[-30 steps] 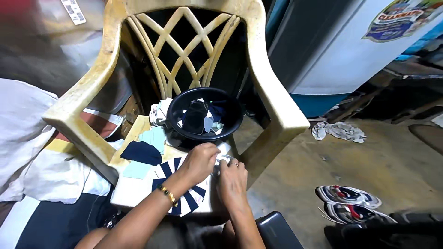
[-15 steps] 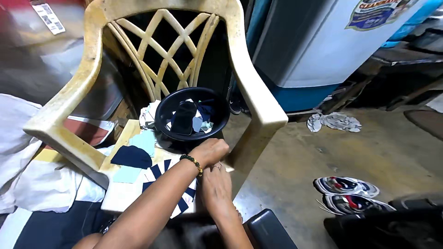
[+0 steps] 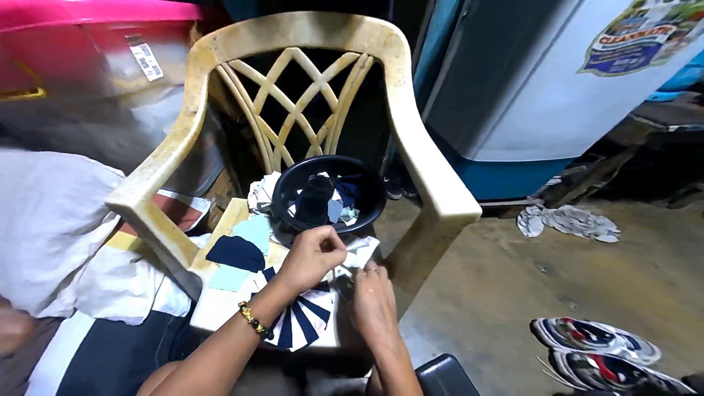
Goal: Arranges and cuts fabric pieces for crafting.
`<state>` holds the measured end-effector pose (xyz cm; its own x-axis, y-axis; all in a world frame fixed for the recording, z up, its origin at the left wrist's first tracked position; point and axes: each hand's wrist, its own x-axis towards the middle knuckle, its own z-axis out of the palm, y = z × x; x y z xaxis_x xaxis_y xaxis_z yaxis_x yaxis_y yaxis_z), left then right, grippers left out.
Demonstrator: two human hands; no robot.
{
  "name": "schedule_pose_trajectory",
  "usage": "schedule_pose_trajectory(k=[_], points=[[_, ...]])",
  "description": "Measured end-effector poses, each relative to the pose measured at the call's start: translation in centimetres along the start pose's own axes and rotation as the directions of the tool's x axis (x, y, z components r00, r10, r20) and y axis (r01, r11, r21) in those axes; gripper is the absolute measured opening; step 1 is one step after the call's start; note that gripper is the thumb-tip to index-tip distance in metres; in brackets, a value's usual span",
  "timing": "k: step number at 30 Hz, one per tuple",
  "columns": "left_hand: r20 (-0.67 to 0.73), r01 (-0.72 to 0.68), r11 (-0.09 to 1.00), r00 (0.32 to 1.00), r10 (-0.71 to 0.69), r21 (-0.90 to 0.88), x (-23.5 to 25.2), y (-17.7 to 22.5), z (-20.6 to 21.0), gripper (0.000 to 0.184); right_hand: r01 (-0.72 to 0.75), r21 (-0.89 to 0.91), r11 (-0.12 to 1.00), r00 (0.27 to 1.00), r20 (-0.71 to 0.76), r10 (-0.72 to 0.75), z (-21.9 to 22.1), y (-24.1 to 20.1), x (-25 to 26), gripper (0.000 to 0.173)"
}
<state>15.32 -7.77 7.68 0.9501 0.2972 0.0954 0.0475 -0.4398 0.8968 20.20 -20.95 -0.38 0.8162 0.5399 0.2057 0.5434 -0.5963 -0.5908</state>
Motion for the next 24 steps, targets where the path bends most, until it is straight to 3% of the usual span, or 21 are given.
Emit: schedule_pose_trajectory(k=[2, 3, 5, 6, 8, 11, 14, 19, 24], points=[[-0.032, 0.025, 0.974, 0.999, -0.033, -0.227, -1.8, -0.8, -0.7, 0.007, 0.132, 0.359, 0.924, 0.98, -0.186, -0.068, -0.1, 0.3, -0.4, 0.026], [-0.045, 0.026, 0.953, 0.998, -0.041, -0.303, -2.7, -1.3, -1.0, 0.009, 0.132, 0.577, 0.806, 0.983, -0.178, -0.034, -0.3, 0.1, -0.6, 0.032], [-0.058, 0.038, 0.911, 0.996, -0.068, -0.41, -4.3, -2.0, -1.3, 0.013, 0.03, 0.9, 0.434, 0.999, -0.023, -0.022, -0.4, -0.5, -0.8, 0.039], [-0.056, 0.054, 0.889, 0.994, -0.089, -0.455, -5.1, -2.3, -1.3, 0.015, -0.011, 0.954, 0.298, 0.999, 0.026, -0.045, -0.3, -0.9, -1.0, 0.033], [-0.059, 0.07, 0.852, 0.991, -0.118, -0.519, -6.3, -2.9, -1.2, 0.016, 0.019, 0.978, 0.208, 0.999, -0.01, -0.044, 0.1, -1.8, -1.5, 0.01], [-0.07, 0.017, 0.846, 0.995, -0.064, -0.533, -7.3, -4.4, -1.3, 0.015, 0.085, 0.956, 0.282, 0.996, -0.073, -0.052, 0.7, -2.3, -1.9, 0.021], [-0.127, -0.063, 0.905, 0.992, 0.01, -0.42, -7.8, -5.3, -1.1, 0.037, 0.075, 0.934, 0.348, 0.995, -0.049, -0.082, 0.6, -2.6, -2.1, 0.028], [-0.285, -0.066, 0.939, 0.958, -0.035, -0.337, -8.1, -6.4, -0.7, 0.014, 0.032, 0.909, 0.415, 0.996, 0.004, -0.085, 0.3, -2.3, -2.0, 0.039], [-0.353, -0.155, 0.92, 0.935, 0.02, -0.359, -8.6, -7.7, -0.2, 0.018, 0.053, 0.881, 0.471, 0.987, 0.025, -0.158, 0.3, -1.6, -1.6, 0.044]])
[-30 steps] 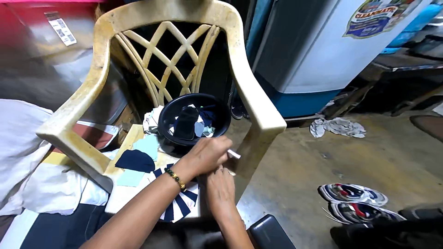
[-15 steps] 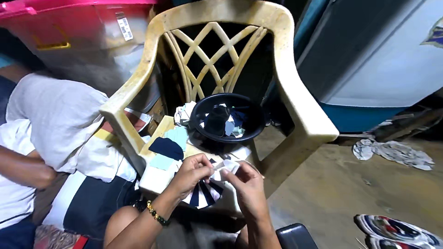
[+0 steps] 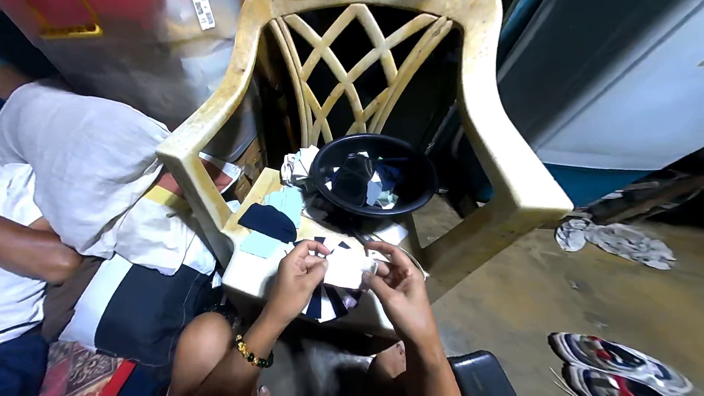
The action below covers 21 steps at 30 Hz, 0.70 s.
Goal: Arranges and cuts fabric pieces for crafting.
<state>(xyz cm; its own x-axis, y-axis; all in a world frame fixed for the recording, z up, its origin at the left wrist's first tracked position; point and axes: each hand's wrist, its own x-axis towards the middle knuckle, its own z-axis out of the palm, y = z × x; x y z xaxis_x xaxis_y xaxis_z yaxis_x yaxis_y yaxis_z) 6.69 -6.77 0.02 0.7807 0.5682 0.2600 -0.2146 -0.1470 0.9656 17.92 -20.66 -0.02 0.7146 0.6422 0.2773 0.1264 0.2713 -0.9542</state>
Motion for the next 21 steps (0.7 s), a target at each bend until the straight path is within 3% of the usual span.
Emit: schedule_pose_trajectory(k=[3, 6, 11, 15, 18, 21], points=[[0.023, -0.008, 1.0, 1.0, 0.009, -0.029, -0.7, 0.0, -0.4, 0.037, 0.027, -0.044, 0.999, 0.996, 0.083, -0.023, -0.2, -0.1, -0.1, 0.042], [0.014, 0.116, 0.992, 0.993, -0.116, -0.044, -1.1, 0.6, -0.6, 0.058, 0.057, -0.081, 0.995, 0.986, 0.163, -0.043, 0.1, -0.3, -0.3, 0.04], [0.035, 0.332, 0.922, 0.943, -0.332, -0.196, -1.4, 1.2, -1.4, 0.024, 0.068, -0.101, 0.993, 0.975, 0.219, -0.045, 0.5, -0.4, -0.5, 0.037], [0.096, 0.173, 0.958, 0.983, -0.155, -0.228, -1.8, 0.6, -2.4, 0.01, 0.073, 0.028, 0.997, 0.986, 0.147, -0.076, 0.6, 0.1, -0.3, 0.034], [0.161, -0.007, 0.972, 0.986, 0.046, -0.234, -2.0, 0.1, -3.1, 0.013, 0.131, 0.185, 0.974, 0.968, 0.186, -0.165, 0.2, 0.7, 0.0, 0.032], [0.232, -0.085, 0.949, 0.96, 0.16, -0.302, -2.1, -0.4, -3.9, 0.022, 0.167, 0.243, 0.956, 0.937, 0.263, -0.23, -0.3, 1.0, 0.2, 0.028]])
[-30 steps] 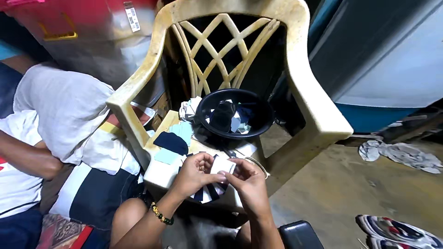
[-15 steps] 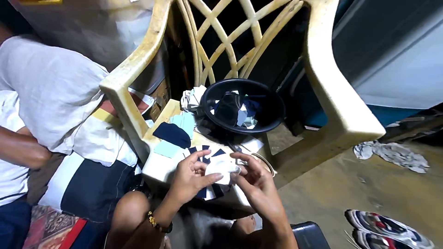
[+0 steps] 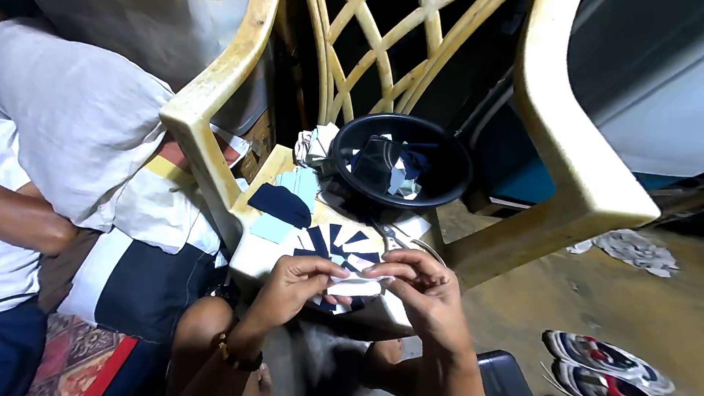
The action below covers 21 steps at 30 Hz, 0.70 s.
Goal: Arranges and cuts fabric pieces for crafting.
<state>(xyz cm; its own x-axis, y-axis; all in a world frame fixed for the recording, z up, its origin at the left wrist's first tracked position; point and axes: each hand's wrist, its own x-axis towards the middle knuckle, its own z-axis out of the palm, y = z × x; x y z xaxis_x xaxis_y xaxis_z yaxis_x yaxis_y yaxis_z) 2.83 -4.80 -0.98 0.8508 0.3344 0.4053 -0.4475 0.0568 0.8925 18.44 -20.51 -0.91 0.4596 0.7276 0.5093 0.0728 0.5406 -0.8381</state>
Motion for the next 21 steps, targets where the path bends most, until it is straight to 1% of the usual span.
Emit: schedule_pose_trajectory(k=[2, 5, 8, 10, 14, 16, 18, 19, 21], points=[[0.033, -0.018, 0.999, 0.999, 0.019, -0.03, -0.1, -0.1, -0.4, 0.027, 0.029, -0.013, 0.999, 0.997, 0.066, -0.028, -0.4, 0.0, 0.0, 0.027], [0.039, -0.009, 0.997, 0.999, 0.012, -0.077, -0.2, -0.1, -0.5, 0.027, 0.054, -0.048, 0.997, 0.99, 0.133, -0.047, -0.5, -0.3, 0.0, 0.026], [0.038, -0.01, 0.995, 0.999, 0.014, -0.101, -0.1, 0.0, -0.6, 0.029, 0.082, -0.066, 0.994, 0.985, 0.154, -0.072, -0.5, -0.6, 0.0, 0.025], [0.043, -0.033, 0.996, 0.998, 0.036, -0.085, 0.0, -0.1, -0.7, 0.029, 0.097, -0.077, 0.992, 0.984, 0.157, -0.084, -0.5, -0.6, -0.1, 0.024], [0.087, -0.158, 0.985, 0.985, 0.152, 0.068, 0.0, -0.6, -1.1, 0.024, 0.092, -0.082, 0.992, 0.986, 0.149, -0.079, -0.4, -0.3, -0.1, 0.021], [0.106, -0.213, 0.966, 0.974, 0.199, 0.15, -0.1, -0.5, -1.1, 0.018, 0.084, -0.083, 0.993, 0.988, 0.137, -0.072, -0.4, 0.0, -0.1, 0.018], [0.086, -0.237, 0.948, 0.971, 0.223, 0.212, 0.0, -0.4, -0.7, 0.006, 0.079, -0.091, 0.993, 0.99, 0.126, -0.067, -0.4, 0.2, -0.1, 0.018], [0.061, -0.233, 0.944, 0.973, 0.225, 0.233, 0.0, -0.4, -0.4, 0.005, 0.076, -0.095, 0.993, 0.99, 0.123, -0.065, -0.4, 0.2, -0.1, 0.019], [0.011, -0.218, 0.933, 0.974, 0.225, 0.286, 0.0, -0.5, -0.1, 0.01, 0.073, -0.098, 0.992, 0.991, 0.119, -0.062, -0.4, 0.3, -0.1, 0.023]])
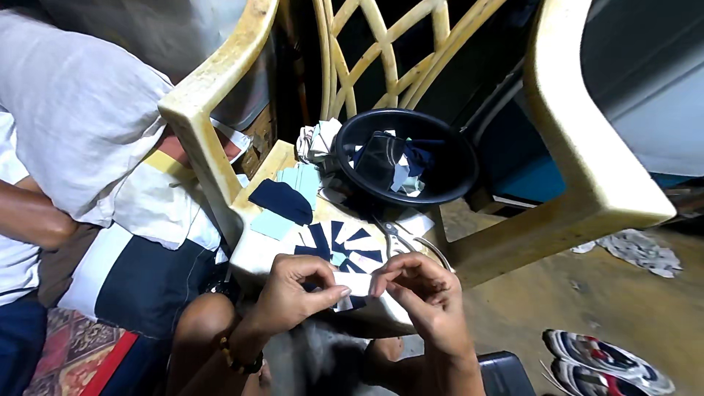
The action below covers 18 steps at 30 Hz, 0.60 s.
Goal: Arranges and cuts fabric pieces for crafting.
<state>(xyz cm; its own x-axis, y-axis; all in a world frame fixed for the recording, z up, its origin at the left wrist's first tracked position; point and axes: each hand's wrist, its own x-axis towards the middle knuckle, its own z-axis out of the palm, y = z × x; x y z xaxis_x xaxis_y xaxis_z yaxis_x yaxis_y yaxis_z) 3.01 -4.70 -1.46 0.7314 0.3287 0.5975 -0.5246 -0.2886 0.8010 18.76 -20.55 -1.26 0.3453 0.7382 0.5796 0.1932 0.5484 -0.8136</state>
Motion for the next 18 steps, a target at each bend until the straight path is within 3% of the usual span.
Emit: schedule_pose_trajectory(k=[4, 9, 15, 18], points=[[-0.084, 0.048, 0.998, 0.995, -0.044, 0.041, 0.0, 0.0, 0.3, 0.015, -0.021, 0.018, 1.0, 0.999, -0.029, 0.021, 0.5, 0.1, 0.0, 0.027], [-0.175, 0.094, 0.996, 0.98, -0.092, 0.004, 0.3, 0.0, 0.4, 0.012, -0.073, -0.018, 0.997, 0.958, -0.28, 0.065, 2.6, 0.4, 0.4, 0.04], [-0.318, 0.176, 0.98, 0.927, -0.198, -0.097, 0.3, 0.2, 1.2, 0.015, -0.059, 0.027, 0.998, 0.966, -0.251, 0.064, 3.2, 1.0, 0.4, 0.035], [-0.415, 0.167, 0.974, 0.883, -0.218, -0.156, 0.3, 0.1, 2.1, 0.028, -0.063, -0.01, 0.998, 0.976, -0.212, 0.06, 3.5, 1.3, 0.3, 0.025]])
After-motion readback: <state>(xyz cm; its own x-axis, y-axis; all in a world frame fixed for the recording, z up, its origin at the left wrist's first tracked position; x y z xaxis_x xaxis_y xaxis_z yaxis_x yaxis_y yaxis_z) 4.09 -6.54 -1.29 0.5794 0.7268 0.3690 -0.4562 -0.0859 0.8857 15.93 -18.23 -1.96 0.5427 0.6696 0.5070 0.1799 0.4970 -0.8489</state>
